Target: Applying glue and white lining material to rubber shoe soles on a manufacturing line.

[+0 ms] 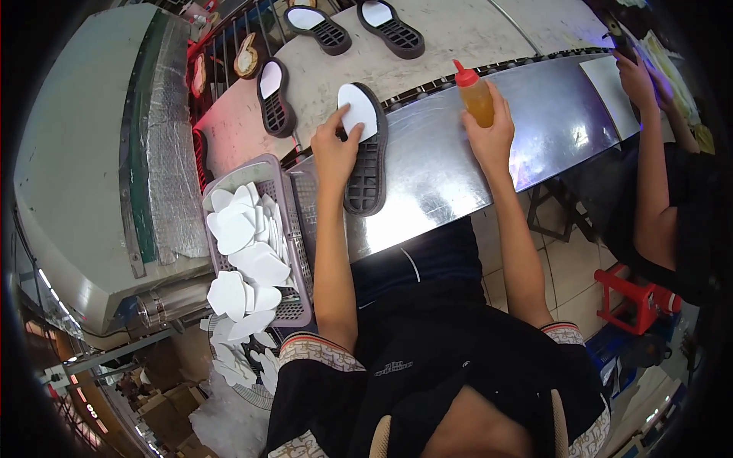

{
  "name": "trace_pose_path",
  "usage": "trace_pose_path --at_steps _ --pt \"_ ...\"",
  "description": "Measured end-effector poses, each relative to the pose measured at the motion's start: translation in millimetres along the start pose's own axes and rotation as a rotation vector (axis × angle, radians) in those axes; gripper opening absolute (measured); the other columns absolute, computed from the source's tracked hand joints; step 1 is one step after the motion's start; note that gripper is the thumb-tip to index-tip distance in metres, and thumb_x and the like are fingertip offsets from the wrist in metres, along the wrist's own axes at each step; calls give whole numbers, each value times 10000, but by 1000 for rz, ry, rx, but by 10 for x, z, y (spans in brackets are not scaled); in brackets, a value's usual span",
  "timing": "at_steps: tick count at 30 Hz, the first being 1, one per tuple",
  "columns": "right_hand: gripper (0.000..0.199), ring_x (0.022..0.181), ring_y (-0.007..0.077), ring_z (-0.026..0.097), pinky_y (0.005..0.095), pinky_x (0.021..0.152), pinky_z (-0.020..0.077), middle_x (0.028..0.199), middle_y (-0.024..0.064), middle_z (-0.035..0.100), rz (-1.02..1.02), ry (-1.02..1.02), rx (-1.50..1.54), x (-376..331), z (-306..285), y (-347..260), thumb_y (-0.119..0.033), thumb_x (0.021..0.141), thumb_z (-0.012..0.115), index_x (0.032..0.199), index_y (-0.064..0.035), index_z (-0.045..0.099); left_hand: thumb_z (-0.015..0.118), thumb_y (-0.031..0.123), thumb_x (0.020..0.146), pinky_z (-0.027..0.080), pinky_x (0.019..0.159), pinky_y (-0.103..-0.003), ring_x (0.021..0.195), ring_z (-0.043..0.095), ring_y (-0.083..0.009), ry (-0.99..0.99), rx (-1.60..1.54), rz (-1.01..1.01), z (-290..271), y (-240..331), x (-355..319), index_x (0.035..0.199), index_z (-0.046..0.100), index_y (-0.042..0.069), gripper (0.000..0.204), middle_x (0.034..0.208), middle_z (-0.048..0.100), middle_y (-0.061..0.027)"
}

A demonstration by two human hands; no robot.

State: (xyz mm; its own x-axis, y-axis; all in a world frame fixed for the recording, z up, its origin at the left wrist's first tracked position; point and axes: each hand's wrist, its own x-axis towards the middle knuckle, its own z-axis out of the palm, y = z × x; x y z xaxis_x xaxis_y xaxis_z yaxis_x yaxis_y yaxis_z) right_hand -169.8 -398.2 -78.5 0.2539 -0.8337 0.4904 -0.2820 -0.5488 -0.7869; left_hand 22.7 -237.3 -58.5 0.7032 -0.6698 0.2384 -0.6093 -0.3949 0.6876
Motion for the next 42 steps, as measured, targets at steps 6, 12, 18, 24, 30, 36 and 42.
trace_pose_path --at_steps 6,12,18,24,30,36,42 --pt "476 915 265 606 325 826 458 985 125 604 106 -402 335 -20 -100 -227 -58 674 666 1126 -47 518 669 -28 721 468 843 -307 910 591 -183 93 -1121 -358 -215 352 -280 1222 452 -22 546 954 602 -85" --pt "509 873 245 613 320 789 475 920 123 610 -340 -930 317 560 -498 -1320 -68 607 692 1087 -38 527 484 -42 727 426 941 -370 1037 536 -252 81 -1271 -575 -624 389 -380 1197 419 -32 474 1122 519 -143" --pt "584 901 233 594 326 807 475 981 86 609 -937 -1183 -170 775 -451 -1968 -97 617 695 1174 -66 521 437 88 858 430 942 -407 1103 519 -284 -32 -1462 -398 -815 528 -544 1271 339 -25 440 1212 498 -199" --pt "334 759 356 602 385 682 481 830 199 608 -746 -1583 -363 878 -549 -2843 -97 703 642 983 30 510 286 440 958 429 932 -400 1112 506 -253 -44 -1520 -472 -968 840 -629 1295 344 46 522 1239 486 -180" --pt "302 730 342 602 371 639 476 787 190 606 -1176 -1400 -189 825 -361 -2501 -101 702 641 934 36 505 257 481 958 433 908 -391 1098 500 -234 -31 -1632 -515 -993 792 -810 1276 393 61 545 1209 494 -116" --pt "367 683 303 601 345 601 477 774 166 607 -719 -1663 -466 940 -384 -3206 -152 681 648 972 36 531 205 470 967 455 718 -345 915 539 -233 -193 -1746 -478 -1043 800 -1031 1303 361 78 539 1170 511 -154" --pt "497 721 211 601 291 616 479 797 133 611 -463 -1177 -169 1294 -325 -2651 -256 674 672 1041 50 538 155 494 958 463 715 -353 879 556 -275 -354 -1819 -295 -1136 880 -1187 1353 300 96 579 1156 509 -201"
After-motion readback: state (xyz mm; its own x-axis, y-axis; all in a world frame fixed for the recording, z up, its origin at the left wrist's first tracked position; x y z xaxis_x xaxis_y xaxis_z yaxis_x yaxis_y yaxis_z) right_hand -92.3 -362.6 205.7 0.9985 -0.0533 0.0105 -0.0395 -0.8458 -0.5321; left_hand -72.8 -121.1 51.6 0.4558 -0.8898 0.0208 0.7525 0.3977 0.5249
